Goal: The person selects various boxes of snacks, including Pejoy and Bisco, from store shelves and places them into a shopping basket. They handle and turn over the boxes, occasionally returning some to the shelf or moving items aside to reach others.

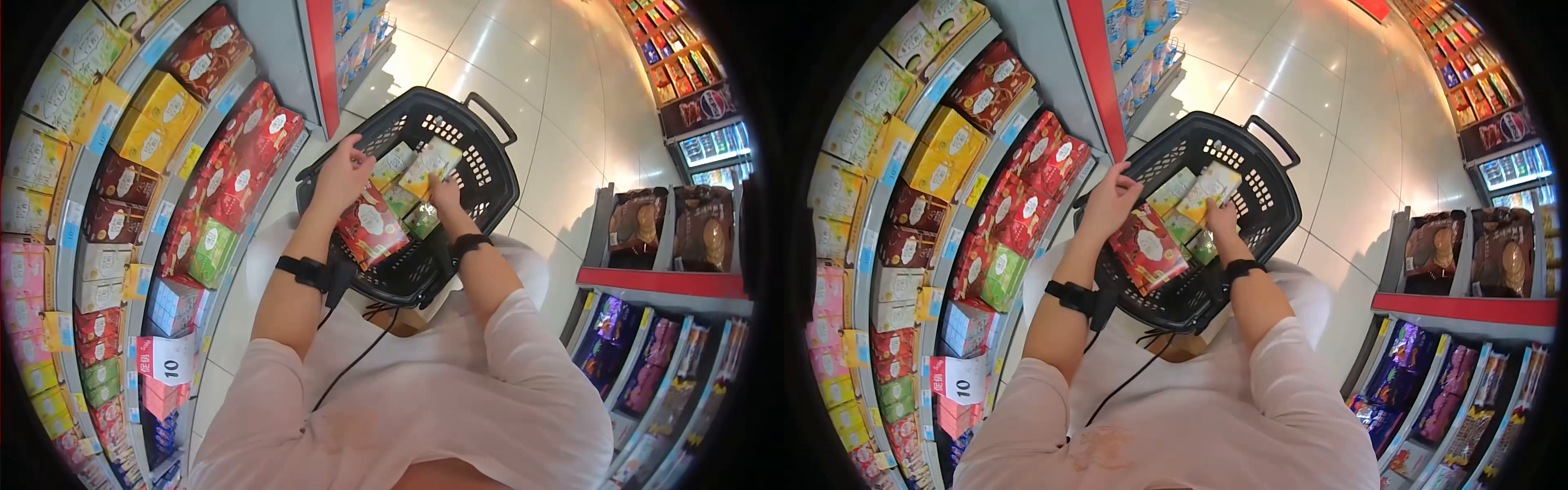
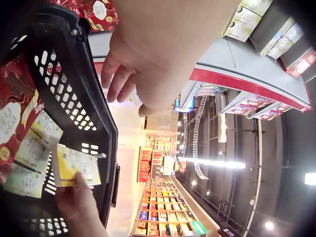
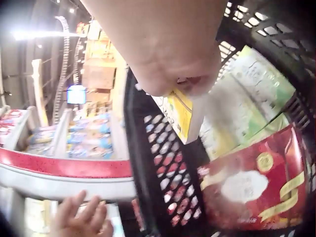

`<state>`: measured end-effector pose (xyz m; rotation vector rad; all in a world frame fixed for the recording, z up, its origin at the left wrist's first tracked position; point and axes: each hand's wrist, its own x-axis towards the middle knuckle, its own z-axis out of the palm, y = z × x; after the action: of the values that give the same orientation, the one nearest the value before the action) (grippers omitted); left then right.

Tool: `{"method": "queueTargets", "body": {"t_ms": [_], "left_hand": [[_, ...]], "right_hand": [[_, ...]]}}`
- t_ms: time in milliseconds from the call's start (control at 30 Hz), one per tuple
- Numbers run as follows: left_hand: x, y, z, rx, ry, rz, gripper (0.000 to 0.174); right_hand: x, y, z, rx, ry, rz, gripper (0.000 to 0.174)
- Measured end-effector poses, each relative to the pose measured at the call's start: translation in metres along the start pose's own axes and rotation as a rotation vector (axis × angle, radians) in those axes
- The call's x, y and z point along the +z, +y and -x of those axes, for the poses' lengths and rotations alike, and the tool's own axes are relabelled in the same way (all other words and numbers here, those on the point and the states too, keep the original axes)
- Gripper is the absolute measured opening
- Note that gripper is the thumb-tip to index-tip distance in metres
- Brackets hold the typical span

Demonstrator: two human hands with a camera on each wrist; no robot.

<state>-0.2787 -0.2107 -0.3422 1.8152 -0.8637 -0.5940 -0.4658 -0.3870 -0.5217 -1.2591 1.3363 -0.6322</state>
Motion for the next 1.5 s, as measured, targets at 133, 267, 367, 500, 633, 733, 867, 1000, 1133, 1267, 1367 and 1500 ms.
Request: {"method": "queueTargets", "body": {"t_ms": [133,267,367,500,633,733,867,1000,1133,1267,1367,1500], "left_hand": [[0.000,0.003,0.006,-0.007,-0.103,-0.153,0.056],[-0.002,0.000,0.005,0.007,-0.113,-0.192,0.058],[-0.004,0.000,0.004,0.008,-0.108,-0.191,0.058],[-0.009,0.005,0.004,0.015,-0.115,-0.237,0.058],[-0.007,0.000,0.002,0.065,-0.122,-0.285,0.055],[-0.009,-0.002,0.002,0.007,-0.159,-0.319,0.052],[-0.013,-0.005,0.003,0.002,-0.184,-0.321,0.051],[-0.008,-0.017,0.008,-0.023,-0.232,-0.288,0.055],[-0.008,-0.023,0.023,0.074,-0.287,-0.488,0.036],[-0.055,0.011,0.056,0.123,-0.169,-0.282,0.034],[-0.119,0.028,0.084,0.161,0.131,-0.450,0.034],[-0.238,0.038,0.134,0.223,0.618,-0.705,0.027]], "right_hand": [[0.012,0.041,-0.004,0.336,0.082,0.025,0.033],[0.035,0.101,-0.025,0.415,0.111,0.041,0.039],[0.039,0.095,-0.026,0.278,-0.120,0.472,0.040],[0.049,0.071,-0.011,0.262,-0.093,0.814,0.046],[0.037,0.073,-0.018,0.331,-0.306,0.653,0.045],[0.036,0.043,-0.005,0.115,-0.368,0.871,0.046],[0.033,-0.045,0.033,0.220,-0.448,0.887,0.045],[0.010,-0.105,0.101,-0.518,-0.655,0.856,0.038],[0.008,-0.142,0.197,-0.460,-0.877,0.413,0.023],[0.005,-0.141,0.235,-0.625,-0.976,0.354,0.012],[0.002,-0.145,0.245,-0.671,-1.021,0.284,0.010],[0.000,-0.147,0.252,-0.779,-1.049,0.249,0.010]]}}
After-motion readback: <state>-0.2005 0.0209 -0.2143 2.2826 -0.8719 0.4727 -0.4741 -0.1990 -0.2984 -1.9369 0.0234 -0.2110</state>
